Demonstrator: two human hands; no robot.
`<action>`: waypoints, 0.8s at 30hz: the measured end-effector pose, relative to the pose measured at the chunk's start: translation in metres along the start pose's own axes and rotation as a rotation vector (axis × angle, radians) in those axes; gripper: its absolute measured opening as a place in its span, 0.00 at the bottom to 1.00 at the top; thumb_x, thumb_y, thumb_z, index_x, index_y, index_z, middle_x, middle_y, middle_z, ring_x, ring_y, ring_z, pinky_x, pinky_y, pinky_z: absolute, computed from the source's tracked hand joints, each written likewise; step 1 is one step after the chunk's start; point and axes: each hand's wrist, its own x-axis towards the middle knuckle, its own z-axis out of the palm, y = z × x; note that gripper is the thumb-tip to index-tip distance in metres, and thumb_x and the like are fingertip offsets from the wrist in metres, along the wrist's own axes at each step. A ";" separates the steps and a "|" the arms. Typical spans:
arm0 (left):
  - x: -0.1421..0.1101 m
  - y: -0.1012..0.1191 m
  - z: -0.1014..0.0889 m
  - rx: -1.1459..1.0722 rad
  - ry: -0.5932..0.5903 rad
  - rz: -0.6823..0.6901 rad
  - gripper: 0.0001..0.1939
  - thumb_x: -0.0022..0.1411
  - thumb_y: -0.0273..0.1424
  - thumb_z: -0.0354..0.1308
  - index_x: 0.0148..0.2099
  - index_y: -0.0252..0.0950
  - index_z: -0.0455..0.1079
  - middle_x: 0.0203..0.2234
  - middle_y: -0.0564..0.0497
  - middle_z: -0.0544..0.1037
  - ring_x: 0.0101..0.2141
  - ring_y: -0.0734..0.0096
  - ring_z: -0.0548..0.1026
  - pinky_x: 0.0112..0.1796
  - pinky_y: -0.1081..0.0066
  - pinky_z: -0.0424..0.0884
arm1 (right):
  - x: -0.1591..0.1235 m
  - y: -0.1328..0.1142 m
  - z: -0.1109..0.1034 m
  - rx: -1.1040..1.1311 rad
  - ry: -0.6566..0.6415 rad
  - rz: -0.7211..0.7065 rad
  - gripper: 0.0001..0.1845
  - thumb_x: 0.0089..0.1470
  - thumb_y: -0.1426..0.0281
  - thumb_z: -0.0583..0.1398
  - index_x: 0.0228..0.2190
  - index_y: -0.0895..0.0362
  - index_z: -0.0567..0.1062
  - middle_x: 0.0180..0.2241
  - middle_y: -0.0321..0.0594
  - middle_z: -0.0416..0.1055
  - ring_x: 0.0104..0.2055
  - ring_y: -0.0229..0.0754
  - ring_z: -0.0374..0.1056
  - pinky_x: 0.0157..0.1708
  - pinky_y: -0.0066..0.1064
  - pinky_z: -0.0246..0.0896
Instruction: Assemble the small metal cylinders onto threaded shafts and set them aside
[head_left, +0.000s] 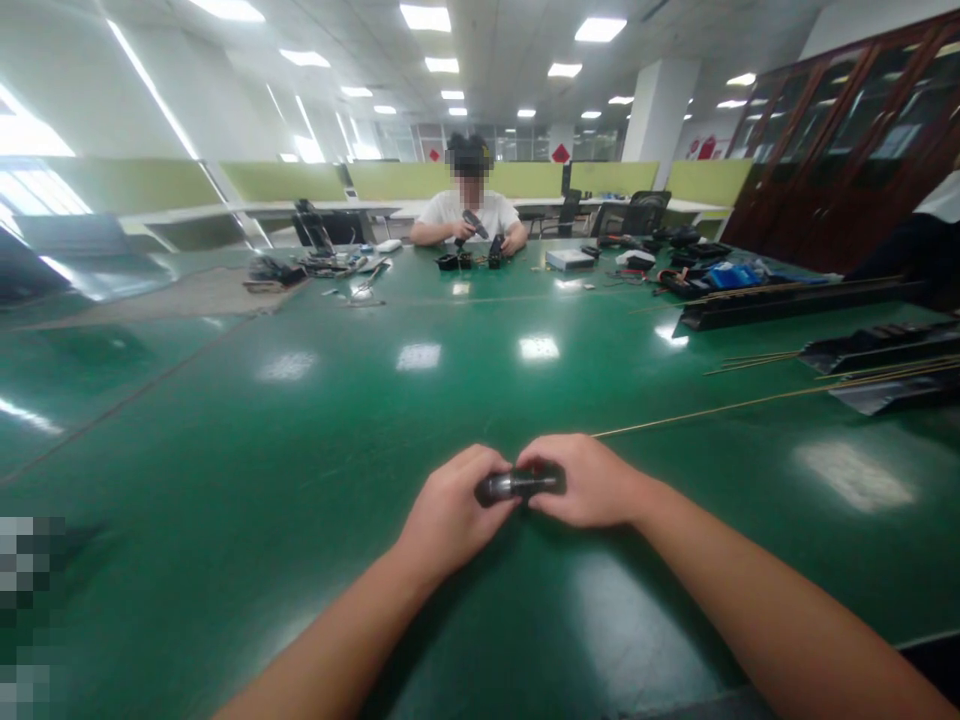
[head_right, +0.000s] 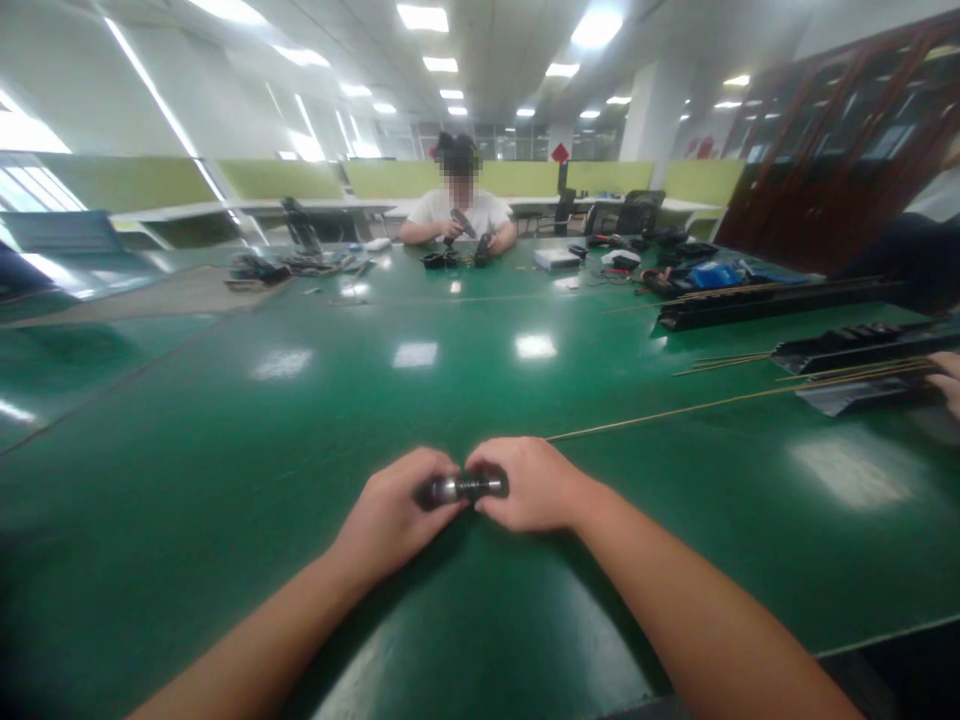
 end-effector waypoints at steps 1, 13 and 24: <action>0.000 0.000 0.000 -0.003 0.000 -0.001 0.05 0.58 0.27 0.62 0.38 0.38 0.70 0.33 0.52 0.75 0.35 0.70 0.73 0.36 0.71 0.67 | 0.000 -0.001 0.000 -0.003 -0.008 0.007 0.16 0.46 0.72 0.65 0.41 0.55 0.76 0.37 0.39 0.77 0.38 0.42 0.71 0.39 0.30 0.64; -0.001 0.001 0.003 -0.009 -0.022 0.014 0.05 0.57 0.29 0.62 0.37 0.37 0.71 0.31 0.51 0.75 0.32 0.69 0.72 0.34 0.71 0.67 | -0.001 -0.002 -0.002 -0.003 -0.039 0.021 0.11 0.47 0.67 0.66 0.36 0.55 0.78 0.34 0.39 0.78 0.35 0.42 0.72 0.37 0.30 0.63; -0.001 0.002 0.005 -0.033 -0.042 -0.056 0.09 0.54 0.30 0.65 0.39 0.38 0.73 0.32 0.51 0.78 0.33 0.68 0.75 0.35 0.70 0.69 | -0.001 0.000 -0.001 -0.046 -0.070 -0.002 0.10 0.49 0.66 0.65 0.35 0.54 0.79 0.34 0.39 0.78 0.35 0.42 0.72 0.37 0.30 0.62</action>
